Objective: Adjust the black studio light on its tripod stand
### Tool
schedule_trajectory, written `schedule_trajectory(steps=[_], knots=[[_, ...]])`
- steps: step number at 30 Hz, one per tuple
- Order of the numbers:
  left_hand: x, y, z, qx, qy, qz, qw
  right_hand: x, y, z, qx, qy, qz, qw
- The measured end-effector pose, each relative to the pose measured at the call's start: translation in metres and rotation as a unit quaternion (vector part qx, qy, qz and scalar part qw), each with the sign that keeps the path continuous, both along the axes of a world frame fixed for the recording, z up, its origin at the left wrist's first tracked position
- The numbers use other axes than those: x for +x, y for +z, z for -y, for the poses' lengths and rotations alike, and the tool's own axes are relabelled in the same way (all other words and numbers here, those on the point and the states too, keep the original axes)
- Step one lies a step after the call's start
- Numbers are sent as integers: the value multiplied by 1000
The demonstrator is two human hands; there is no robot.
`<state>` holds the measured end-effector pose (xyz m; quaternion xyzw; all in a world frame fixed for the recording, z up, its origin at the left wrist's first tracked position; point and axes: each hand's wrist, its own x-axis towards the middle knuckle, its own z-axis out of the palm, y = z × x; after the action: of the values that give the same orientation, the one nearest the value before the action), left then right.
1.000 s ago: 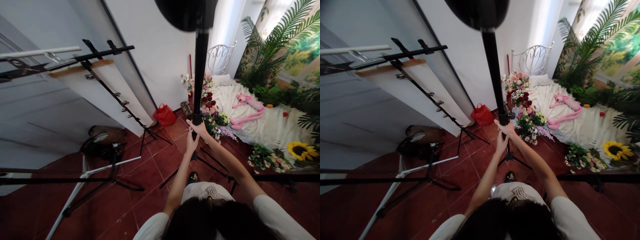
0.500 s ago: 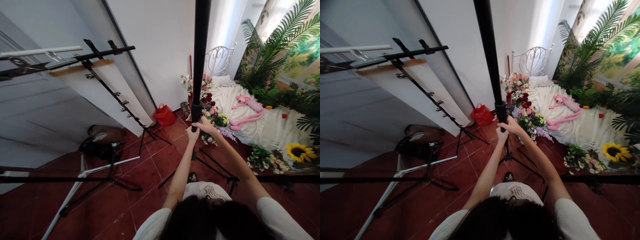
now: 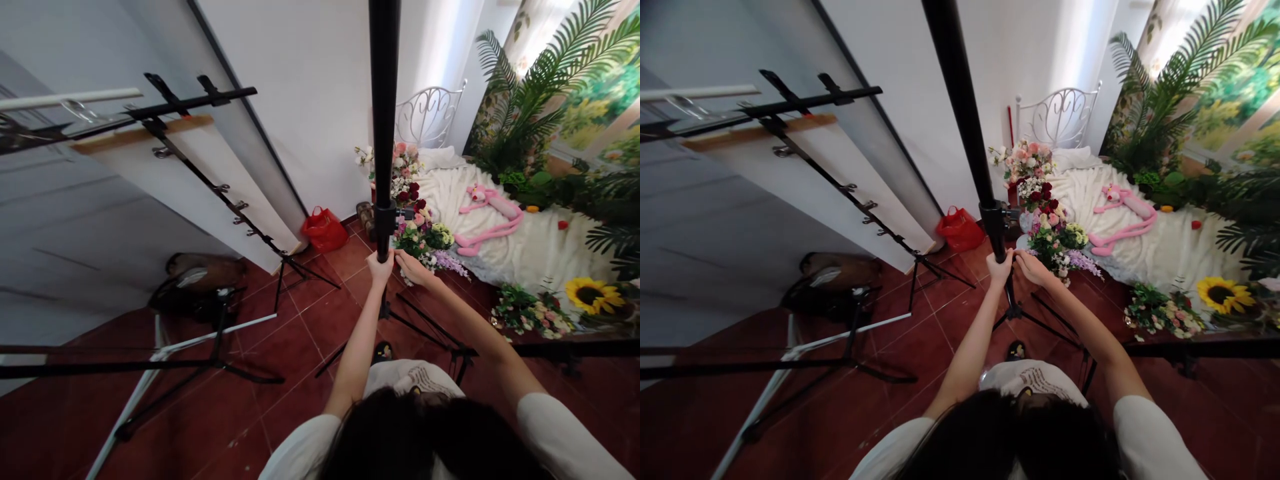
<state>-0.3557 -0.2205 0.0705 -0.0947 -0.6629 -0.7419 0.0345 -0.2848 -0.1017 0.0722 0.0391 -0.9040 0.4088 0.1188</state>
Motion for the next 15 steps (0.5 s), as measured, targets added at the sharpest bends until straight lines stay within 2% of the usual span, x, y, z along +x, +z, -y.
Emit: schedule_trajectory(steps=[6, 10, 12, 15], knots=[[0, 0, 0, 0, 11, -3, 1000, -18, -18, 13, -152, -81, -2, 985], [0, 2, 0, -1, 13, 0, 1000, -29, -19, 14, -239, -108, 35, 964], [1, 3, 1, -1, 11, 3, 1000, -34, -16, 13, -263, -129, 70, 954], [2, 5, 1, 2, 10, 4, 1000, -44, -11, 12, -257, -206, 108, 938]])
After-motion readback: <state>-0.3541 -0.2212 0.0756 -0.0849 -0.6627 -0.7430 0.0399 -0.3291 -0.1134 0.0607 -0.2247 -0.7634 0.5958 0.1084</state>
